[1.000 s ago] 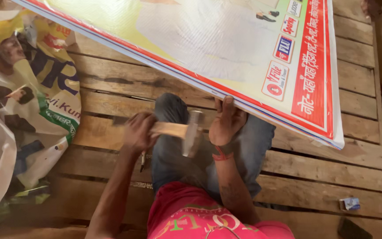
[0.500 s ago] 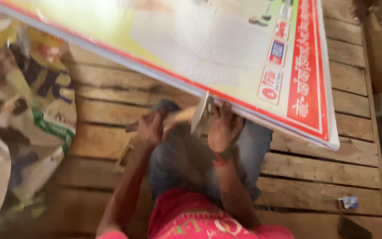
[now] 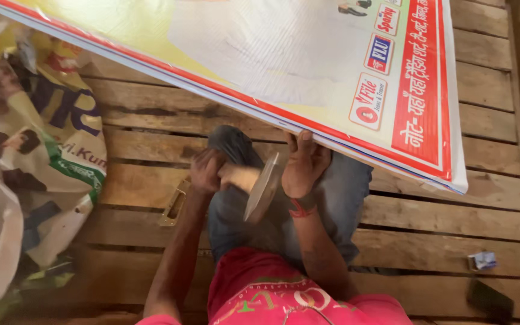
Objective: The person sits on a wooden pallet floor and uses a manual staple gun to attach a large printed poster to a wooden board. They repeatedly pull the poster edges taut and drive staples along the perimeter to secure the material.
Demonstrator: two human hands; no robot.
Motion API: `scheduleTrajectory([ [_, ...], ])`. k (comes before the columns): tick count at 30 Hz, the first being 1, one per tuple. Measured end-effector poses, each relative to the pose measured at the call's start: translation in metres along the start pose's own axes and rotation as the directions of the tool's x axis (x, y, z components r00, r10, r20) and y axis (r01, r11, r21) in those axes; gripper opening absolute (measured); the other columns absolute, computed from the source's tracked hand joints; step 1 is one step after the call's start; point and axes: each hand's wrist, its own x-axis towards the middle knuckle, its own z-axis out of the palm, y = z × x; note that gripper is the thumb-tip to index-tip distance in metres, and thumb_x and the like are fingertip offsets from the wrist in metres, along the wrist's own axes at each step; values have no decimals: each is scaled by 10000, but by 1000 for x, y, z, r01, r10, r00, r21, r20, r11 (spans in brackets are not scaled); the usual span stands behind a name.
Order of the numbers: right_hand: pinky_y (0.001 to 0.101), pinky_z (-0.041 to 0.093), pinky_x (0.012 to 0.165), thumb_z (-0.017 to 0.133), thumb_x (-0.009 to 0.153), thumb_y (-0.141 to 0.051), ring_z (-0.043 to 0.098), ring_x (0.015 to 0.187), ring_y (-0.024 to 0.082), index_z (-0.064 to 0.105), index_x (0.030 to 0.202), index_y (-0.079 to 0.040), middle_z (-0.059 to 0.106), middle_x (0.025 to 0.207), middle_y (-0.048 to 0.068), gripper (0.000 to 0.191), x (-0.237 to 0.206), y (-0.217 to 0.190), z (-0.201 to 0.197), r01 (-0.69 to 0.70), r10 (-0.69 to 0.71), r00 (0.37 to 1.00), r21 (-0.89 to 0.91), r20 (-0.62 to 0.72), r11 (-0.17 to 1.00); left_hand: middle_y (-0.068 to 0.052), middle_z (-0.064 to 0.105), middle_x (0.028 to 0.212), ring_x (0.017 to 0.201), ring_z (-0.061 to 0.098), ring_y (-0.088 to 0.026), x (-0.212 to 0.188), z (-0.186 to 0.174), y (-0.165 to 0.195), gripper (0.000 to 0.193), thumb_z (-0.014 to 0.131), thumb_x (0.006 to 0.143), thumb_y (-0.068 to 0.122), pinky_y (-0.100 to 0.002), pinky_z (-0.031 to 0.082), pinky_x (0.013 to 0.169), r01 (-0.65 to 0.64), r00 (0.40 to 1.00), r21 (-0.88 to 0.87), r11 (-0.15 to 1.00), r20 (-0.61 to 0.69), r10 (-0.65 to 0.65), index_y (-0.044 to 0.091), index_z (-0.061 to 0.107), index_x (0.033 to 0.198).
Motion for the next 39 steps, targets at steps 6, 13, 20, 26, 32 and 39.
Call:
scheduleTrajectory([
  [6, 419, 575, 1018, 623, 1033, -83, 617, 1252, 189, 502, 1438, -60, 583, 1414, 57, 424, 3, 1, -1, -1, 1, 1000, 34, -1, 999, -154, 679, 944, 872, 658, -361, 5, -4, 7, 453, 589, 897, 477, -543, 477, 789, -64, 998, 83, 995, -8, 65, 74, 616, 1104],
  [13, 449, 593, 1048, 628, 1069, -58, 614, 1244, 184, 521, 1441, -37, 591, 1402, 74, 388, 2, 6, -8, -7, 6, 1000, 32, 21, 999, -193, 669, 962, 882, 646, -404, 17, 1, 6, 349, 655, 987, 344, -508, 523, 775, 284, 946, -190, 940, 216, -242, 26, 632, 1130],
  [20, 423, 587, 1073, 646, 1115, -93, 639, 1213, 185, 523, 1452, -35, 610, 1373, 85, 363, -1, 3, -6, -11, 8, 999, 63, 51, 998, -273, 668, 1042, 916, 660, -435, 4, 8, 3, 496, 607, 1030, 346, -507, 547, 800, 35, 998, -240, 970, -45, -47, -105, 514, 1217],
  [26, 403, 603, 1006, 653, 1027, -130, 652, 1189, 180, 506, 1419, -71, 616, 1351, 54, 423, 3, 4, -5, -28, 27, 999, 69, 21, 997, -188, 679, 903, 784, 674, -396, 9, 0, 9, 419, 607, 962, 396, -477, 538, 711, 275, 961, -159, 948, 79, -265, 10, 657, 1118],
  [32, 388, 520, 1113, 631, 1135, -69, 599, 1229, 161, 540, 1483, -4, 606, 1366, 90, 365, -1, 1, -4, 45, -44, 997, -15, 55, 999, -159, 645, 907, 804, 663, -377, 3, 15, 15, 526, 540, 994, 540, -485, 521, 736, 143, 990, -179, 973, 41, -138, 29, 627, 1080],
  [39, 449, 592, 1000, 636, 1061, -90, 624, 1180, 184, 521, 1391, -47, 594, 1324, 59, 352, -1, 4, -9, -27, 27, 1000, 47, 11, 999, -141, 668, 925, 838, 666, -320, -3, 2, 24, 413, 546, 952, 399, -473, 492, 837, 298, 954, -140, 944, 60, -292, 21, 637, 1093],
])
